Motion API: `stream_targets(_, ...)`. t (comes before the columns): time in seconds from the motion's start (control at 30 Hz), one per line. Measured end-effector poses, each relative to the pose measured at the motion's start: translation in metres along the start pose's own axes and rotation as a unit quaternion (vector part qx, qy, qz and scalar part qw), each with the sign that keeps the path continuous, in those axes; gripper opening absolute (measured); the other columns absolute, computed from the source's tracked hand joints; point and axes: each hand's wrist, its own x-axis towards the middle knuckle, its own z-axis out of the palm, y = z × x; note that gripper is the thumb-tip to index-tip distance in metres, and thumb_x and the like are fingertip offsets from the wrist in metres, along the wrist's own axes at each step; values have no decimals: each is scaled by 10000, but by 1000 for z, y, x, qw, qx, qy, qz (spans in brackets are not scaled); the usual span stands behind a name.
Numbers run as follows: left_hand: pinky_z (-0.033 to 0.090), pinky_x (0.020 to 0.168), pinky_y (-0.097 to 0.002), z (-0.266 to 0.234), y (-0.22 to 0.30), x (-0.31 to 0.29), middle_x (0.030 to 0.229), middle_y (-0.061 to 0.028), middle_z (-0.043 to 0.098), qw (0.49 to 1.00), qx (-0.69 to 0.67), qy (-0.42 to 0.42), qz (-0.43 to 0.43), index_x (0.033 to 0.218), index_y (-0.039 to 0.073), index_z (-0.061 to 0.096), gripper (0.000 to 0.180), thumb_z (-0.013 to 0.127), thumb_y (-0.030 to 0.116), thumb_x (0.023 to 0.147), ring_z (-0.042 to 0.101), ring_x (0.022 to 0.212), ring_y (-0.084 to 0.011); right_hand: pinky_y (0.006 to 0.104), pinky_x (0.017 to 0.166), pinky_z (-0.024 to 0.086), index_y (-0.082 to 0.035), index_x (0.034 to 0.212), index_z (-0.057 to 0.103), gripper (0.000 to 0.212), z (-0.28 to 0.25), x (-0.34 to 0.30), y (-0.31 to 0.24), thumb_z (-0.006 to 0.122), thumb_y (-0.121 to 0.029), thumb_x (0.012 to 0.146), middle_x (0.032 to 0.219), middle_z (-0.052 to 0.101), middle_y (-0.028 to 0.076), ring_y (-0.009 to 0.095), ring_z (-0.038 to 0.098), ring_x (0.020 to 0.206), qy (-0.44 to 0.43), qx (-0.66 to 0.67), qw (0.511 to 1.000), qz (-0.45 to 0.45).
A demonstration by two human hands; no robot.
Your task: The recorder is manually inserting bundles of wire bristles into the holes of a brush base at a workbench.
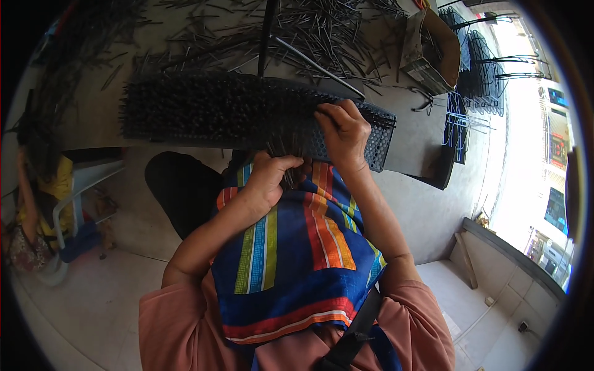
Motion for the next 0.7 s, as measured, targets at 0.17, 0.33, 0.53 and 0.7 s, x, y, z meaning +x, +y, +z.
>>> stream_targets(0.17, 551, 580, -322, 2, 0, -2, 869, -129, 690, 999, -34, 2, -12, 1026, -12, 632, 257, 612, -57, 774, 683, 714, -229, 341, 548, 475, -56, 942, 710, 141, -6, 3, -9, 706, -90, 805, 773, 609, 96, 281, 625, 631, -52, -84, 995, -30)
stream_targets(0.33, 556, 619, -332, 1, 1, -2, 882, -132, 688, 998, -52, 0, -23, 1035, 2, 631, 264, 613, -54, 778, 686, 738, -236, 341, 550, 486, -93, 986, 706, 169, -12, 3, -10, 696, -117, 819, 792, 623, 82, 292, 628, 642, -124, -136, 981, -59)
stream_targets(0.53, 565, 632, -331, 0, 2, 0, 883, -125, 688, 998, -39, -41, -7, 1029, 4, 637, 267, 614, -74, 774, 687, 746, -234, 319, 501, 446, -41, 953, 691, 139, -17, -14, -3, 686, -110, 832, 736, 624, 71, 215, 605, 575, -57, -13, 998, -11)
stream_targets(0.7, 571, 606, -331, 15, 6, -10, 907, -122, 683, 999, 18, -36, 16, 1046, 1, 633, 253, 584, -56, 805, 678, 735, -226, 241, 473, 386, -9, 901, 682, 88, -17, -29, 11, 695, -54, 827, 681, 602, -6, 80, 528, 549, -215, 325, 854, 346)
